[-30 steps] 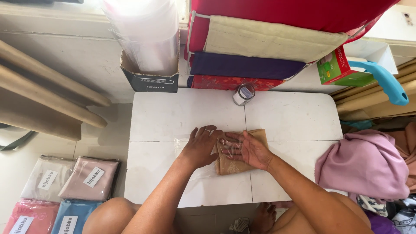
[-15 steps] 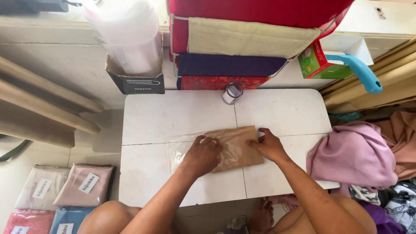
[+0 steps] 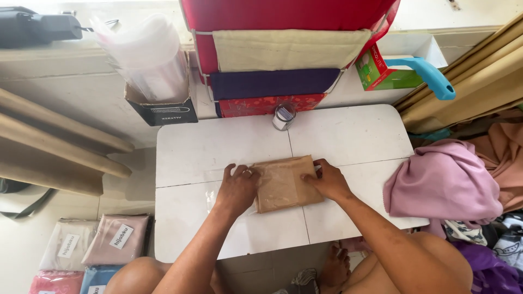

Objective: The person uses a lint roller on a folded beige garment, then places it into a clear plastic bag and seals it. Next, the person picks up a pink garment, unfolds it, and begins folding it on the table.

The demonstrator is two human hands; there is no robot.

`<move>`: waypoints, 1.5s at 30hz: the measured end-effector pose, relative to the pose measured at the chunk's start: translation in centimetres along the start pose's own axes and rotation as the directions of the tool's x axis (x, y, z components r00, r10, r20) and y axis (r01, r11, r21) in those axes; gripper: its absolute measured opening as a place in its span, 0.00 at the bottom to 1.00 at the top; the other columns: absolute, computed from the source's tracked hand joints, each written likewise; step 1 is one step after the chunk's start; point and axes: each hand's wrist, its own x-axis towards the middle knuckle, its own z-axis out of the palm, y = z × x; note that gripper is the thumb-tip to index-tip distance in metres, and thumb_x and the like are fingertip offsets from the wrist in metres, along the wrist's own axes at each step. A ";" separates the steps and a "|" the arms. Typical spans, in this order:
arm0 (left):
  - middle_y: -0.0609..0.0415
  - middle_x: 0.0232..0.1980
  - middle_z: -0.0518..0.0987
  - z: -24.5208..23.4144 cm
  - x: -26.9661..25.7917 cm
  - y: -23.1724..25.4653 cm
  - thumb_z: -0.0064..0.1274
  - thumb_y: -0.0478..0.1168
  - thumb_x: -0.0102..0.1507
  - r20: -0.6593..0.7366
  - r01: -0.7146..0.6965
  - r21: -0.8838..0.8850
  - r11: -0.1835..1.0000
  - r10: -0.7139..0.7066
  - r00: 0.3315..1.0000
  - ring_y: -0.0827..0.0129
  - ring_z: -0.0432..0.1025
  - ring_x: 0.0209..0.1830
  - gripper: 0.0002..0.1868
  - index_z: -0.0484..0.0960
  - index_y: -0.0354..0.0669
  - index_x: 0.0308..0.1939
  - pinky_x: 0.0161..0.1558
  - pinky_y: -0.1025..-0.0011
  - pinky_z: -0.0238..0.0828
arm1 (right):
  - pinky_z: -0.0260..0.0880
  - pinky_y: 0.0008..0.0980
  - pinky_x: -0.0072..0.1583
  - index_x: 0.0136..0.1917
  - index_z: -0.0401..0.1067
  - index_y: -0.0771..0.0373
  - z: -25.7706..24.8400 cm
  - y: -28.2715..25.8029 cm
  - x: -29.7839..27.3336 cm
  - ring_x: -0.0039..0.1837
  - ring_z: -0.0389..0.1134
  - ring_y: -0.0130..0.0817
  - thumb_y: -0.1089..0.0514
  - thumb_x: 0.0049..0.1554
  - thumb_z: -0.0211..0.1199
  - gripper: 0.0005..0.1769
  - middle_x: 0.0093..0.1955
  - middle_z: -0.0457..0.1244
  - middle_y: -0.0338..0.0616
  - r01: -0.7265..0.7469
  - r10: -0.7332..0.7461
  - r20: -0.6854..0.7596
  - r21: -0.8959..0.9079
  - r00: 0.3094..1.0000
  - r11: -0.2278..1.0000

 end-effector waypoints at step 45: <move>0.54 0.33 0.86 -11.9 -2.0 4.9 0.73 0.37 0.55 -0.091 -0.085 -0.992 0.097 -0.057 0.994 0.75 0.74 0.38 0.11 0.88 0.39 0.38 0.42 0.73 0.75 | 0.72 0.33 0.44 0.43 0.80 0.53 -9.3 -10.4 -12.0 0.37 0.72 0.36 0.49 0.54 0.73 0.08 0.33 0.70 0.37 0.724 -0.729 -0.151 -0.092 0.668 0.683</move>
